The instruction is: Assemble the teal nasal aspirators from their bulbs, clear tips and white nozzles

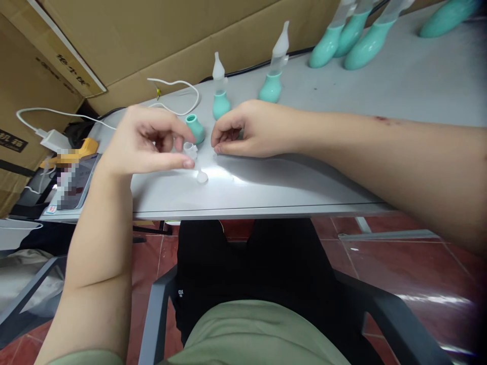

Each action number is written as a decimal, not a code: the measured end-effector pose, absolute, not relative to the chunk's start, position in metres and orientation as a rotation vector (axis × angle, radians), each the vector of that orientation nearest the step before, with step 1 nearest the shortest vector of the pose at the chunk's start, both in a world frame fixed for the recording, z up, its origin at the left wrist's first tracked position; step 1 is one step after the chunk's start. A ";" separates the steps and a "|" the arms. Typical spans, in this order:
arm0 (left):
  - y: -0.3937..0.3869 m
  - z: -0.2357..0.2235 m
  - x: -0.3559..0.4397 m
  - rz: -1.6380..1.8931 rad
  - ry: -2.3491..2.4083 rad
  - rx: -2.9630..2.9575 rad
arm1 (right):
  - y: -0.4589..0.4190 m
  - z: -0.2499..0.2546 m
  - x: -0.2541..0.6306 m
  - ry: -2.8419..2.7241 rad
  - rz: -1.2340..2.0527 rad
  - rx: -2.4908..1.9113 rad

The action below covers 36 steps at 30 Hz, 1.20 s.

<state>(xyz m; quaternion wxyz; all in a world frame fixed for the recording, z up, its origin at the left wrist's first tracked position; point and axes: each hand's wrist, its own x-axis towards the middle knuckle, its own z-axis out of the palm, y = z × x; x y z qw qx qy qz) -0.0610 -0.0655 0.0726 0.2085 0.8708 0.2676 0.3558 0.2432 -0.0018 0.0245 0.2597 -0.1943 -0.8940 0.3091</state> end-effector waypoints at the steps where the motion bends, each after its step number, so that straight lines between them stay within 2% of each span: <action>1: -0.067 0.075 -0.059 0.848 0.786 2.408 | -0.002 0.024 0.243 -2.421 0.846 -0.521; 5: -0.072 0.083 -0.056 0.452 0.899 2.355 | -0.001 0.023 0.244 -2.426 0.849 -0.509; 11: -0.076 0.087 -0.053 0.378 0.939 2.308 | -0.002 0.024 0.243 -2.422 0.864 -0.518; 14: -0.080 0.088 -0.049 0.465 0.932 2.165 | -0.007 0.028 0.241 -2.355 0.918 -0.572; 20: -0.069 0.071 -0.049 1.053 0.981 2.163 | -0.020 0.040 0.236 -1.949 1.286 -0.525; 25: -0.048 0.051 -0.053 1.186 1.017 2.270 | -0.024 0.038 0.230 -1.798 1.413 -0.438; 36: -0.033 0.039 -0.041 1.286 1.024 2.032 | -0.009 0.022 0.219 -1.825 1.002 -0.270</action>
